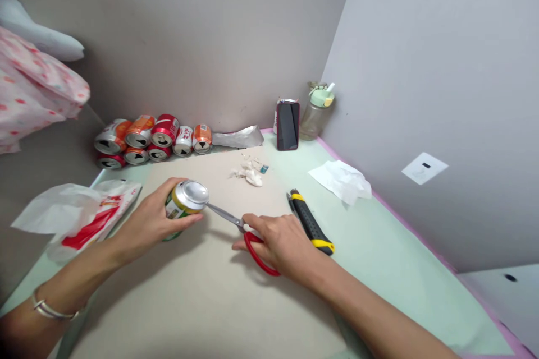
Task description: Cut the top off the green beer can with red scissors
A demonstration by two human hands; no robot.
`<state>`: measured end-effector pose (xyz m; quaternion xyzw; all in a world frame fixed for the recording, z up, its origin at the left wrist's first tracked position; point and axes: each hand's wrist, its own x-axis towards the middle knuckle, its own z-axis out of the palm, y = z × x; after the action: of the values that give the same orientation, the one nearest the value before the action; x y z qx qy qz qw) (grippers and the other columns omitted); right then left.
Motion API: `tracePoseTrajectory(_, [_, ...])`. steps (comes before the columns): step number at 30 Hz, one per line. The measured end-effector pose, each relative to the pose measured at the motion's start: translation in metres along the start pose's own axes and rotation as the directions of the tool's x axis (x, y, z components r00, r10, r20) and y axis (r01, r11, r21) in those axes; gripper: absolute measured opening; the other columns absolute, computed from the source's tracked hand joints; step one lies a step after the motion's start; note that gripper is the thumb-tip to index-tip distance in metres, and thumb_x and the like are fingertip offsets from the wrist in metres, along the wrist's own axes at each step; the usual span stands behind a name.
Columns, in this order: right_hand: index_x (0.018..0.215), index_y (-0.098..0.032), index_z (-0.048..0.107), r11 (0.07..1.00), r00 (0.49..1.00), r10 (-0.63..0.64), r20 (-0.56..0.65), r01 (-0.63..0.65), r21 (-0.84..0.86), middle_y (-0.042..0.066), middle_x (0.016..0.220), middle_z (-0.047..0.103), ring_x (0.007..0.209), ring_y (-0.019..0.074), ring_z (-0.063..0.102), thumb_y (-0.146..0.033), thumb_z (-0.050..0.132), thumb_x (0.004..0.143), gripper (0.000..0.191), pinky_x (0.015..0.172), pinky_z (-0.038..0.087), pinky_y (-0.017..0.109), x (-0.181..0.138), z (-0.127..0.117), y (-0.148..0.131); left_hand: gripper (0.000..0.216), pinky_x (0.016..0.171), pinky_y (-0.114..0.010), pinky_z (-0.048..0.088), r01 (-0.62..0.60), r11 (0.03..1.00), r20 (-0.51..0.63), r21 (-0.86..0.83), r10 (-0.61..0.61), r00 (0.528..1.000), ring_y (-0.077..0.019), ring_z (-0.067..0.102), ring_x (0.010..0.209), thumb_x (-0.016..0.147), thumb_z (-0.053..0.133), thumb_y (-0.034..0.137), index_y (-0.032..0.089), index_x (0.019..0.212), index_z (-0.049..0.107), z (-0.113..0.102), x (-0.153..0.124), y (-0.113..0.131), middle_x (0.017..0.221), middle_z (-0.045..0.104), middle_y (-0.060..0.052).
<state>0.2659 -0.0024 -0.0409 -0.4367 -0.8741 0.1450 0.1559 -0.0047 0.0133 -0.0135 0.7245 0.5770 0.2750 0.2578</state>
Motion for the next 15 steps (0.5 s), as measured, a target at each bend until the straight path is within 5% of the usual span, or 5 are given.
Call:
tracePoseTrajectory(6, [0.082, -0.023, 0.06, 0.993, 0.998, -0.005, 0.056, -0.002, 0.118, -0.002, 0.058, 0.05, 0.05, 0.0142, 0.042, -0.07, 0.048, 0.093, 0.05, 0.053, 0.025, 0.026, 0.001, -0.006, 0.0, 0.045, 0.083, -0.033, 0.048, 0.122, 0.945, 0.273, -0.302, -0.037, 0.961, -0.0261, 0.061, 0.097, 0.079, 0.074, 0.049, 0.025, 0.113, 0.057, -0.008, 0.004, -0.008, 0.105, 0.066, -0.002])
tracePoseTrajectory(15, [0.087, -0.023, 0.065, 0.932, 0.984, -0.096, 0.152, 0.035, 0.361, -0.005, 0.061, 0.042, 0.057, 0.0128, 0.035, -0.065, 0.057, 0.09, 0.044, 0.055, 0.03, 0.023, 0.005, -0.009, 0.004, 0.041, 0.066, -0.026, 0.045, 0.169, 0.896, 0.467, -0.411, 0.048, 0.883, -0.0204, 0.058, 0.079, 0.076, 0.074, 0.05, 0.023, 0.105, 0.064, -0.02, 0.005, -0.016, 0.09, 0.063, -0.002])
